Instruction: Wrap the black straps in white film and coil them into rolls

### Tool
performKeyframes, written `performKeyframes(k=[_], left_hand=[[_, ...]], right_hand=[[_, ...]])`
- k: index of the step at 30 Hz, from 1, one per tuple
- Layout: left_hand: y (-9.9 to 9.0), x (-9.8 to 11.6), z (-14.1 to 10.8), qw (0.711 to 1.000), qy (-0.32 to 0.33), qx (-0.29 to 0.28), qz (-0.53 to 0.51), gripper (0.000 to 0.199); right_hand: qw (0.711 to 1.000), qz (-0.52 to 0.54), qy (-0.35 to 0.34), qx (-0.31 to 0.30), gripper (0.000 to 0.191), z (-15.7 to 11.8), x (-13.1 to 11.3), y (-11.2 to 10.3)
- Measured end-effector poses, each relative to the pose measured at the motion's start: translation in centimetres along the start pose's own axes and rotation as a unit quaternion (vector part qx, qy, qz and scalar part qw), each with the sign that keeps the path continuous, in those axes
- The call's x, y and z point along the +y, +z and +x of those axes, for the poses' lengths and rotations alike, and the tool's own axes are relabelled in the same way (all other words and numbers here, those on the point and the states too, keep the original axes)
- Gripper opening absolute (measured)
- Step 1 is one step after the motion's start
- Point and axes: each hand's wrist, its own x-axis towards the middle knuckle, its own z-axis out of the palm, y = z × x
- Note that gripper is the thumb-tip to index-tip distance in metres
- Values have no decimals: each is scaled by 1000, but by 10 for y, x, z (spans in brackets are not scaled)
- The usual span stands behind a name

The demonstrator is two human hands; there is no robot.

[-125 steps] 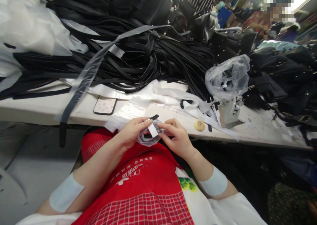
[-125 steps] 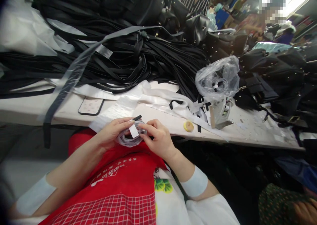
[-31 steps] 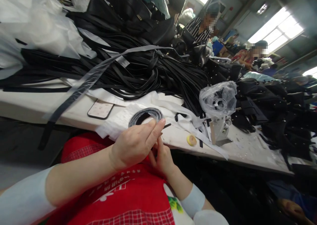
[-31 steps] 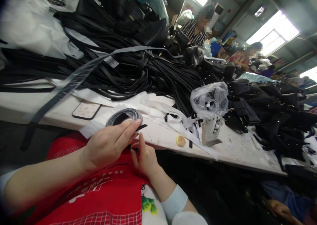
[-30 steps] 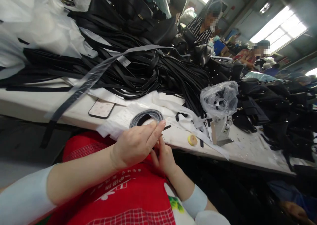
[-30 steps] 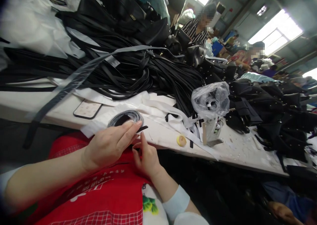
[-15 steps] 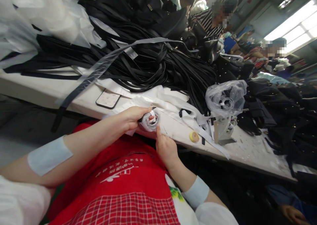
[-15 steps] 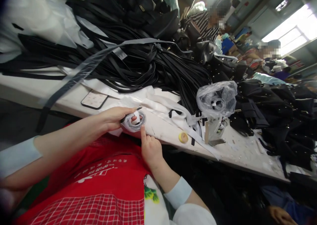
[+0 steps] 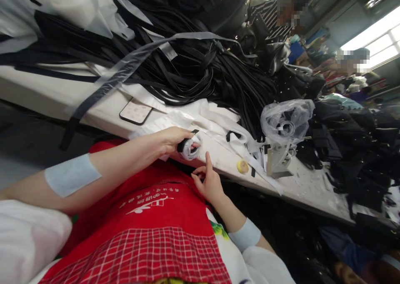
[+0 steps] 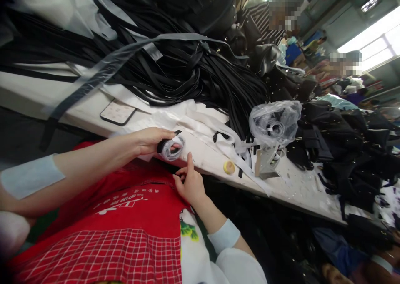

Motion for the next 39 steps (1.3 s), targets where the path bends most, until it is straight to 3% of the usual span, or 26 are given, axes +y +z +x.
performKeyframes(k=[2, 4, 7, 9, 11, 14, 17, 20, 23, 26, 30, 34, 36, 39], left_hand=[[3, -1, -5, 999, -42, -23, -21, 10], [5, -3, -8, 999, -39, -15, -12, 14], [6, -8, -7, 1000, 9, 17, 6, 16], [6, -9, -8, 999, 41, 26, 20, 20], [5, -9, -10, 997, 58, 24, 53, 28], [5, -9, -18, 989, 78, -10, 128, 36], [7, -10, -27, 970, 116, -50, 209, 35], [9, -8, -37, 943, 143, -92, 286, 34], [9, -6, -46, 908, 186, -94, 364, 38], [8, -8, -51, 824, 283, -61, 488, 33], [3, -20, -55, 629, 401, 0, 666, 36], [-7, -34, -63, 452, 532, 60, 713, 32], [-13, -40, -69, 401, 599, 69, 690, 33], [-19, -48, -79, 384, 659, 55, 644, 37]], right_hand=[[973, 228, 33, 15, 84, -3, 3, 2], [917, 383, 100, 43, 72, -2, 6, 3], [845, 472, 211, 139, 56, 4, 14, -4], [829, 462, 240, 202, 52, 10, 19, -14], [849, 417, 220, 238, 48, 16, 22, -27], [918, 307, 115, 224, 42, 29, 16, -52], [972, 220, -18, 84, 51, 47, -1, -73], [969, 202, -97, -106, 55, 61, -20, -81], [965, 168, -118, -160, 48, 64, -34, -79], [978, 123, -111, -129, 50, 58, -43, -76], [977, 151, -81, -126, 60, 47, -45, -73], [943, 290, -54, -155, 56, 34, -42, -70], [928, 345, -25, -139, 47, 27, -43, -69], [912, 389, 12, -129, 37, 20, -51, -70]])
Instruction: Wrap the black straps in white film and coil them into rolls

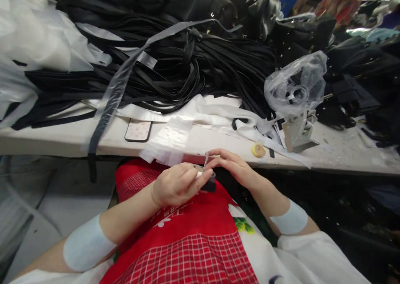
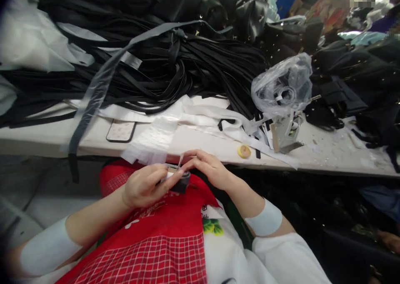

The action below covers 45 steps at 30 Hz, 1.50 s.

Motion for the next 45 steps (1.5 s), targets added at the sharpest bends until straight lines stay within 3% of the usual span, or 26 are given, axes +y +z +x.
performKeyframes(k=[7, 12, 19, 24, 29, 32, 36, 40, 45], left_hand=[[-6, 5, 4, 999, 42, 4, -30, 23], [-7, 6, 12, 999, 28, 14, -37, 21], [-2, 15, 10, 996, 19, -15, -81, 21], [11, 16, 2, 992, 38, -78, -88, 21], [21, 16, -4, 986, -88, -137, -22, 29], [27, 17, -2, 967, -94, -235, 1, 31], [39, 16, 1, 913, -58, -383, -127, 20], [49, 17, -2, 894, -53, -373, -243, 30], [56, 19, 3, 886, -49, -372, -272, 44]], right_hand=[[993, 91, 28, -63, 31, 11, -9, 1], [993, 99, 56, -10, 22, 21, -3, 0], [994, 64, 91, 22, 25, 26, 3, 7], [996, -64, 49, 47, 20, 23, 6, 12], [987, -128, 11, 100, 18, 16, 11, 15], [984, -128, 25, 123, 17, 15, 21, 17], [975, -196, 37, 95, 14, 12, 35, 15], [979, -185, 44, 66, 15, 5, 42, 11], [985, -55, 155, 57, 17, 2, 50, -2]])
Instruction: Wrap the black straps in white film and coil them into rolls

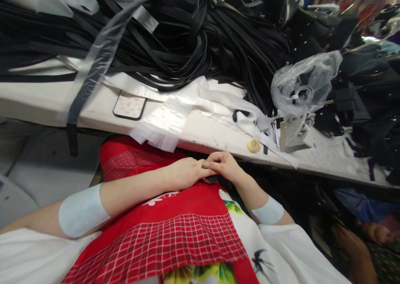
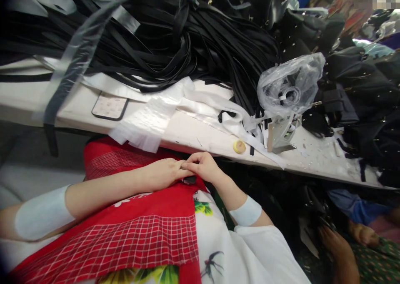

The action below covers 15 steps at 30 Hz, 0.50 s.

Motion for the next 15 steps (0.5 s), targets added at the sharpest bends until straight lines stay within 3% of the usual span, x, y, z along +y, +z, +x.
performKeyframes(k=[4, 8, 12, 15], left_hand=[[-11, 1, 11, 1000, -10, 8, -23, 52], [-19, -1, 20, 990, -77, 21, -114, 86], [-19, -4, 29, 979, -135, -9, -150, 100], [-17, -5, 34, 971, -167, -55, -165, 101]], right_hand=[[992, 121, 44, -9, 17, 7, 6, -16], [992, 124, 26, -2, 18, 9, 5, -26], [998, -11, -52, 32, 20, 3, 0, -25], [976, -164, -141, 36, 21, -6, -5, -21]])
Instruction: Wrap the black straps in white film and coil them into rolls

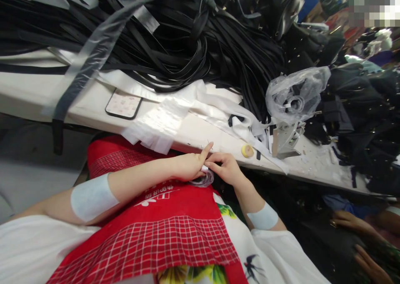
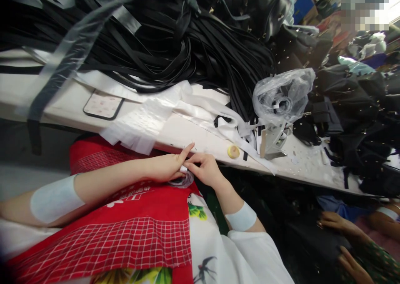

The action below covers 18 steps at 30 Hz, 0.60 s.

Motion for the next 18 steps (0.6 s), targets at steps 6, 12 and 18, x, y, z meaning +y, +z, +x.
performKeyframes(k=[6, 12, 18], left_hand=[[2, -5, 5, 998, -22, -52, -29, 97], [1, -10, 8, 995, -11, -60, -76, 95], [7, -16, 7, 986, -16, -30, -161, 89]], right_hand=[[957, -248, -149, -21, 26, -20, -5, 2], [905, -349, -242, -8, 32, -30, 3, 6], [855, -433, -284, -14, 38, -33, 7, 7]])
